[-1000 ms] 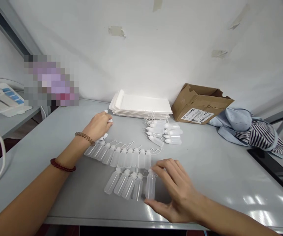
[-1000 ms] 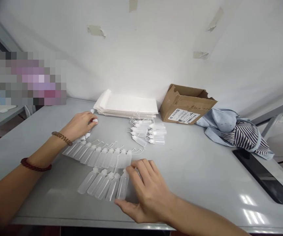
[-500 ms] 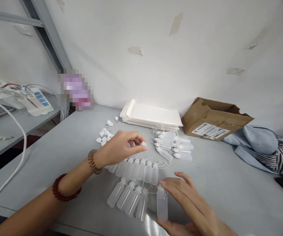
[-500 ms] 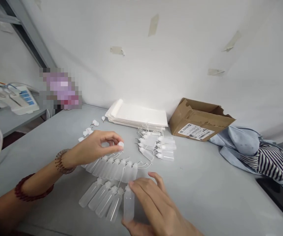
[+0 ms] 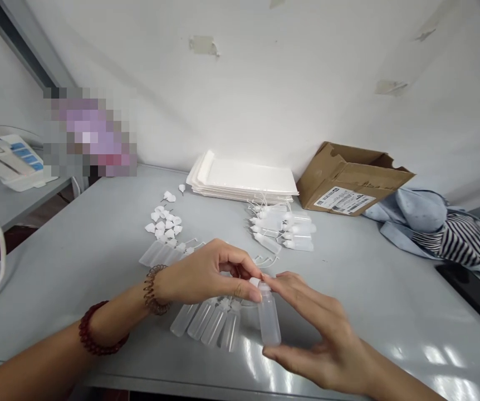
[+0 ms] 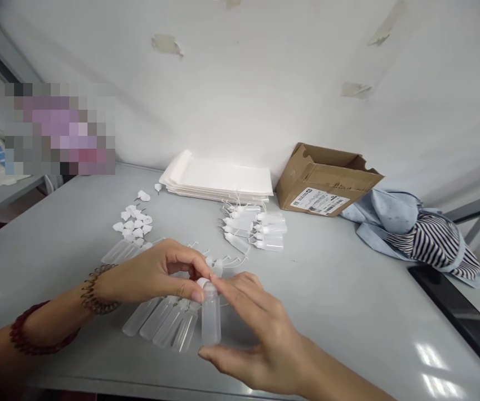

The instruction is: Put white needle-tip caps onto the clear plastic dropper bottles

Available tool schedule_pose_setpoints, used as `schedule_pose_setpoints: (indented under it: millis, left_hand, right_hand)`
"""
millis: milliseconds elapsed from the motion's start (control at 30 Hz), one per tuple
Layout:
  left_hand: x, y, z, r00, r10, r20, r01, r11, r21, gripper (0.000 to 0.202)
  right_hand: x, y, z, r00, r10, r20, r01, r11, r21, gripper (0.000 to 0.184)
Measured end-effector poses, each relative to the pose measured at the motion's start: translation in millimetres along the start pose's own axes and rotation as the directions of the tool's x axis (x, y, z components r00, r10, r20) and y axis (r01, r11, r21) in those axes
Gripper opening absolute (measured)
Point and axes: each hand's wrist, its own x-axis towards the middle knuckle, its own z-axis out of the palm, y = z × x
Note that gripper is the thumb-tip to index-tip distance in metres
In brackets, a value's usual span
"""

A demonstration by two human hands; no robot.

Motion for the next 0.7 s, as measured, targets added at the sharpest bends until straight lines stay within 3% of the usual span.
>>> schedule_pose_setpoints:
  millis: [233, 433, 700]
  left_hand:
    - [0, -1, -1.7, 0.993, -0.117, 0.025, 0.119, 0.972, -0.200, 0.016]
    - [1, 1, -0.8, 0.988, -0.136, 0.069, 0.151, 0.939, -0.308, 0.014]
    - [0, 3, -3.2, 0.986, -0.131, 0.099, 0.151, 0.962, -0.228, 0.013]
  right_hand:
    - [-1, 0, -4, 1.000, 0.012, 0.016, -0.013, 0.998, 0.062, 0.064]
    - [3, -6, -13, 0.978, 0.194, 0.074, -0.204, 0.963, 0.175, 0.052]
    - [-2, -6, -21, 0.941, 0.303, 0.147, -0.319, 0.942, 0.099, 0.045]
